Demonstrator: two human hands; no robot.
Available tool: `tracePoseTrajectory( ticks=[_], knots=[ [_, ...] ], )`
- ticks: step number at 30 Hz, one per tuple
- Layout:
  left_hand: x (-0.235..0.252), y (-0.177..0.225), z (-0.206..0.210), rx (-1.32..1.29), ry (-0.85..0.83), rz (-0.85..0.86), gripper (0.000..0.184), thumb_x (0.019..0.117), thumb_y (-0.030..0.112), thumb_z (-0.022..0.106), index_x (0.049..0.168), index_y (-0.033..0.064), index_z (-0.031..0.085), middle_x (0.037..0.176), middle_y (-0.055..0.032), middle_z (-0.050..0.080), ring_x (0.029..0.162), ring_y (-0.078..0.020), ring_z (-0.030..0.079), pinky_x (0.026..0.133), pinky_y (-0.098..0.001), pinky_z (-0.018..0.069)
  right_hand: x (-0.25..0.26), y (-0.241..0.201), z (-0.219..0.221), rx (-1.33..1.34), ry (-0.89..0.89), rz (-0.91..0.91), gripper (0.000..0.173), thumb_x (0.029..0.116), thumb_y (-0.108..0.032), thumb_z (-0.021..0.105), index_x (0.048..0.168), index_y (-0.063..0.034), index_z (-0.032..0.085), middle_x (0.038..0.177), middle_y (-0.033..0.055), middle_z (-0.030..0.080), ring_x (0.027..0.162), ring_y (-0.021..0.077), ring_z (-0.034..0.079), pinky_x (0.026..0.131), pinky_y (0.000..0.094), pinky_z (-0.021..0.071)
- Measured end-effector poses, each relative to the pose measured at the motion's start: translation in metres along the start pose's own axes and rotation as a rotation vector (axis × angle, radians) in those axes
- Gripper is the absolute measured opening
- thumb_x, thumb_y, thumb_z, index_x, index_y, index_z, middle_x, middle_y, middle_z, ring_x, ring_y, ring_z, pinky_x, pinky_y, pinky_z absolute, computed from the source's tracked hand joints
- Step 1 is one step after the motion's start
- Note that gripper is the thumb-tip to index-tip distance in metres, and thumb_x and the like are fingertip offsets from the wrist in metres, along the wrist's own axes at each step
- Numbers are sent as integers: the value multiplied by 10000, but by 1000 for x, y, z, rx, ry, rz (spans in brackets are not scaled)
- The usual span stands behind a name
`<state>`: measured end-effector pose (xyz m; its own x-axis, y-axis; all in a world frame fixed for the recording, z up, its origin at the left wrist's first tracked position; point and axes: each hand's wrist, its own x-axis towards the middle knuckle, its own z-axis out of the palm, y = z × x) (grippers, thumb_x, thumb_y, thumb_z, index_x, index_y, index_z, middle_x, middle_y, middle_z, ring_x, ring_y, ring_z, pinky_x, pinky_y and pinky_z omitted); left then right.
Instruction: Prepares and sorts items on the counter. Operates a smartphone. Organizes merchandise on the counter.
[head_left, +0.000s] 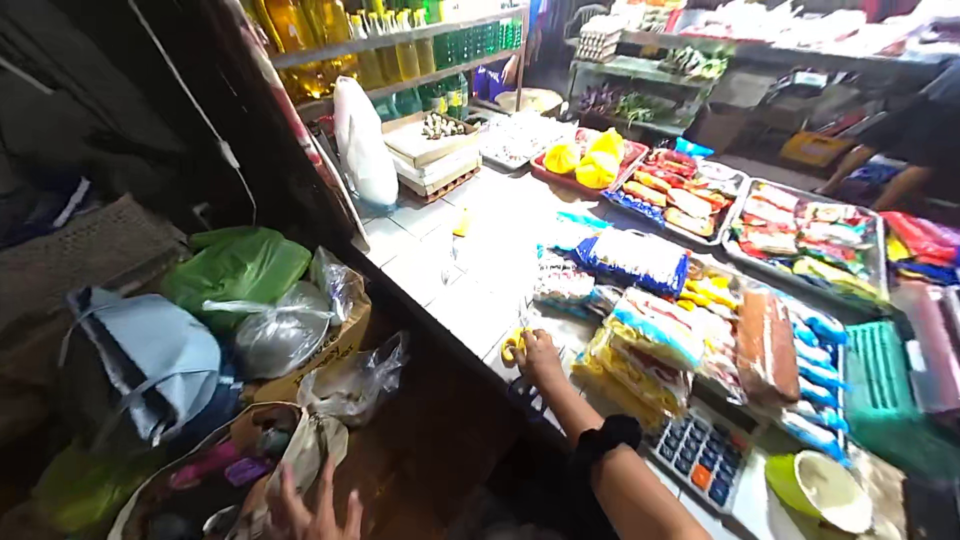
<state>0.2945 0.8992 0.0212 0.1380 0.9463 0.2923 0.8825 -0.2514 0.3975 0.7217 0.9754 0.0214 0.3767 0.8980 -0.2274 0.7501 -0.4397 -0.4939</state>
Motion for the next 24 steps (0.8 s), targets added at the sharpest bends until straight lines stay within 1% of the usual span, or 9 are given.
tracePoseTrajectory(
  ticks=[3, 6, 9, 12, 16, 18, 21, 23, 24],
  knots=[
    [125, 78, 46, -22, 94, 221, 601, 898, 377, 578, 1406, 58, 602, 1567, -404, 280, 1427, -684, 191, 1095, -818, 168, 33, -1, -4, 20, -66, 114, 765, 892, -311, 766, 1515, -5, 444, 1404, 346, 502, 1327, 496, 488, 1066, 596, 449],
    [256, 163, 93, -87, -76, 363, 538, 911, 264, 634, 1381, 3, 610, 1555, -330, 383, 1454, -575, 292, 1160, -690, 267, 51, -1, -4, 50, -126, 121, 934, 801, -255, 830, 1576, -35, 357, 1390, 360, 494, 1288, 505, 509, 1061, 583, 454],
    [375, 226, 163, -31, -399, 411, 495, 997, 198, 573, 1416, -64, 544, 1601, -291, 338, 1525, -454, 241, 1239, -556, 229, 56, 7, -1, 95, -139, 48, 876, 800, -219, 821, 1542, -2, 409, 1339, 358, 537, 1246, 505, 540, 1051, 578, 461],
    [463, 260, 241, 90, -542, 422, 466, 1016, 129, 550, 1446, -47, 511, 1621, -273, 308, 1538, -421, 231, 1245, -535, 228, 53, 17, -3, 209, -113, -3, 723, 822, -191, 814, 1430, 75, 525, 1285, 366, 572, 1228, 514, 553, 1056, 573, 466],
    [527, 259, 299, 93, -579, 226, 573, 981, 93, 584, 1538, 80, 448, 1633, -308, 234, 1509, -491, 242, 1192, -626, 281, 49, 27, 11, 233, 75, -144, 607, 771, -150, 825, 1289, 108, 641, 1066, 317, 659, 1039, 475, 647, 927, 546, 547],
    [539, 242, 311, 77, -597, 159, 537, 1009, 146, 567, 1536, 120, 466, 1570, -324, 352, 1454, -509, 341, 1153, -659, 319, 48, 29, 15, 223, 84, -146, 614, 781, -158, 815, 1310, 98, 638, 1052, 300, 670, 1025, 460, 656, 918, 532, 555],
    [544, 221, 299, 99, -574, 66, 429, 1019, 180, 586, 1405, -4, 567, 1304, -331, 606, 1252, -507, 568, 1044, -665, 431, 49, 34, 19, 243, 103, -149, 623, 776, -162, 813, 1321, 82, 638, 1044, 284, 670, 1013, 446, 659, 907, 526, 559],
    [541, 198, 277, 197, -529, -72, 398, 983, 188, 637, 1273, -83, 607, 1236, -353, 622, 1207, -517, 589, 1012, -669, 449, 49, 35, 21, 257, 116, -161, 619, 775, -166, 816, 1315, 82, 643, 1044, 281, 670, 1013, 445, 656, 904, 523, 560],
    [538, 182, 265, 234, -504, -151, 437, 971, 198, 659, 1275, -109, 591, 1256, -371, 605, 1219, -528, 578, 1019, -674, 442, 48, 35, 21, 258, 109, -161, 621, 778, -167, 814, 1321, 81, 640, 1050, 279, 669, 1018, 444, 653, 906, 521, 556]
  ],
)
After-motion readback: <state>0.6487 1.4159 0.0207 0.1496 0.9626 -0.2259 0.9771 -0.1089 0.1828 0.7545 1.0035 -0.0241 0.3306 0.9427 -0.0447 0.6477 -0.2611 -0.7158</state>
